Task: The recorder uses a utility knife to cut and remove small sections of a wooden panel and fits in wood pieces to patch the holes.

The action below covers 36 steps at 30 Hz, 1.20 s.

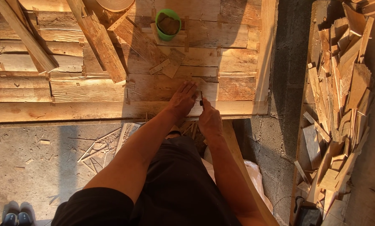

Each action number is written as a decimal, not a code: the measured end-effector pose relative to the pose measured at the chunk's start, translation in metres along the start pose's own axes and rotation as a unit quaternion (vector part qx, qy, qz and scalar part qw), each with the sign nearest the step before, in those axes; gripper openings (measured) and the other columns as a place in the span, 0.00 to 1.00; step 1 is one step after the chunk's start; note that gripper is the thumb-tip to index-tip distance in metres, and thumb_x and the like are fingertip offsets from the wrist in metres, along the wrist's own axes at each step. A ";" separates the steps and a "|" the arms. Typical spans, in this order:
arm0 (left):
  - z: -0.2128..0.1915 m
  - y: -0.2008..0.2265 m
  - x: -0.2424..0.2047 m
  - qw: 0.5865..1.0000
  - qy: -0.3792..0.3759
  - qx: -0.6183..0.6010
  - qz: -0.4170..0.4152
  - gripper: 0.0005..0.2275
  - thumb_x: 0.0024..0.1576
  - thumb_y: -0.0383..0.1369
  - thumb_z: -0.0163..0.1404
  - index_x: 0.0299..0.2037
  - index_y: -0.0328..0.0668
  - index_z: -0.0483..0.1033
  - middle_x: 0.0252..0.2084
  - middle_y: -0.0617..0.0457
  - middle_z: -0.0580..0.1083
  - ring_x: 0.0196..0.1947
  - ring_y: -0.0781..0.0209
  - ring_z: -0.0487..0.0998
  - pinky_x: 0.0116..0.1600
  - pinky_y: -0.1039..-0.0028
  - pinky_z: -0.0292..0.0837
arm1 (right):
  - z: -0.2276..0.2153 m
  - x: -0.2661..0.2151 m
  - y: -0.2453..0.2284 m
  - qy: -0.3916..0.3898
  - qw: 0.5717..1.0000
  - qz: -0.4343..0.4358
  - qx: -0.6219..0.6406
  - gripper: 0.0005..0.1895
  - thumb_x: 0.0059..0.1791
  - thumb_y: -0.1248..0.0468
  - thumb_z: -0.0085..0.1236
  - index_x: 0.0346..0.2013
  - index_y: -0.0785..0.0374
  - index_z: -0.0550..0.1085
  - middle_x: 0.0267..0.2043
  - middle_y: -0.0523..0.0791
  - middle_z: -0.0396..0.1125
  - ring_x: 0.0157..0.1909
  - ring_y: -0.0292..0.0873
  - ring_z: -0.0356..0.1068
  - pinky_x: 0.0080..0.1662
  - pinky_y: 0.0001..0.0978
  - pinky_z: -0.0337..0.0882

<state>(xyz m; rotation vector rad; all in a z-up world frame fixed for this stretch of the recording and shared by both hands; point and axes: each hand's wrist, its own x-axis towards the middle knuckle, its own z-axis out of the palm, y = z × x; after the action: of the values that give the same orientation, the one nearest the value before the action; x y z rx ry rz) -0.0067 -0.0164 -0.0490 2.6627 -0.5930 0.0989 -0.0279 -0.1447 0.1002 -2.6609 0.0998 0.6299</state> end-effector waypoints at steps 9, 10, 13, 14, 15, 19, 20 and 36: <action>-0.007 0.000 0.005 0.998 0.001 -0.039 -0.039 0.14 0.67 0.36 0.44 0.53 0.35 0.77 0.71 0.44 0.65 0.72 0.45 0.62 0.76 0.56 0.49 | -0.002 -0.006 0.019 0.040 0.995 -0.074 0.055 0.23 0.55 0.69 0.46 0.66 0.62 0.66 0.49 0.60 0.74 0.50 0.62 0.76 0.49 0.52 0.76; -0.013 -0.001 0.007 0.998 0.003 -0.037 -0.041 0.14 0.67 0.36 0.44 0.53 0.35 0.77 0.71 0.44 0.65 0.72 0.45 0.62 0.76 0.56 0.49 | -0.004 -0.003 0.019 0.039 0.995 -0.078 0.055 0.23 0.55 0.69 0.46 0.66 0.62 0.66 0.49 0.60 0.74 0.50 0.62 0.76 0.49 0.52 0.76; -0.017 0.001 0.000 0.999 -0.041 0.012 0.011 0.15 0.59 0.35 0.46 0.52 0.38 0.78 0.70 0.41 0.64 0.72 0.45 0.61 0.75 0.55 0.50 | -0.002 -0.004 0.019 0.058 0.988 -0.099 0.104 0.23 0.53 0.70 0.48 0.64 0.63 0.67 0.49 0.61 0.74 0.51 0.64 0.75 0.50 0.53 0.75; -0.009 0.000 0.001 1.000 0.001 -0.003 0.005 0.15 0.64 0.35 0.45 0.54 0.34 0.77 0.70 0.41 0.64 0.71 0.44 0.62 0.76 0.55 0.51 | -0.001 -0.001 0.019 0.071 0.986 -0.095 0.118 0.24 0.53 0.70 0.48 0.65 0.63 0.66 0.49 0.61 0.74 0.51 0.64 0.75 0.50 0.53 0.75; -0.001 -0.002 0.000 0.999 0.043 -0.017 -0.004 0.16 0.68 0.35 0.43 0.56 0.31 0.77 0.70 0.42 0.65 0.71 0.44 0.62 0.76 0.55 0.51 | 0.001 0.002 0.018 0.082 0.983 -0.093 0.132 0.24 0.52 0.71 0.48 0.65 0.63 0.66 0.49 0.61 0.73 0.51 0.63 0.75 0.50 0.52 0.75; -0.011 -0.001 0.000 1.000 -0.007 0.000 0.004 0.15 0.67 0.34 0.43 0.53 0.30 0.77 0.70 0.40 0.65 0.71 0.43 0.63 0.76 0.54 0.52 | 0.021 0.024 0.021 0.114 0.976 -0.106 0.151 0.25 0.53 0.71 0.48 0.66 0.63 0.65 0.51 0.61 0.73 0.52 0.63 0.75 0.51 0.51 0.75; -0.013 -0.001 0.001 1.000 0.004 -0.006 0.006 0.15 0.66 0.34 0.43 0.53 0.31 0.77 0.70 0.40 0.65 0.71 0.43 0.63 0.76 0.54 0.52 | 0.027 0.029 0.023 0.132 0.971 -0.125 0.153 0.26 0.53 0.71 0.48 0.67 0.63 0.64 0.53 0.61 0.72 0.53 0.63 0.74 0.52 0.52 0.75; -0.021 0.000 0.001 0.999 -0.024 -0.029 -0.008 0.13 0.66 0.33 0.44 0.53 0.35 0.77 0.74 0.40 0.60 0.74 0.45 0.57 0.77 0.57 0.47 | 0.034 0.068 0.061 0.233 0.959 -0.063 0.149 0.23 0.51 0.64 0.61 0.58 0.69 0.67 0.51 0.56 0.66 0.51 0.57 0.69 0.50 0.50 0.72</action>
<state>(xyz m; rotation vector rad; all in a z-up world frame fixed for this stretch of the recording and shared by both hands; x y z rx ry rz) -0.0056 -0.0081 -0.0295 2.6188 -0.5817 0.0125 0.0089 -0.1858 0.0195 -2.4413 0.1419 -0.0610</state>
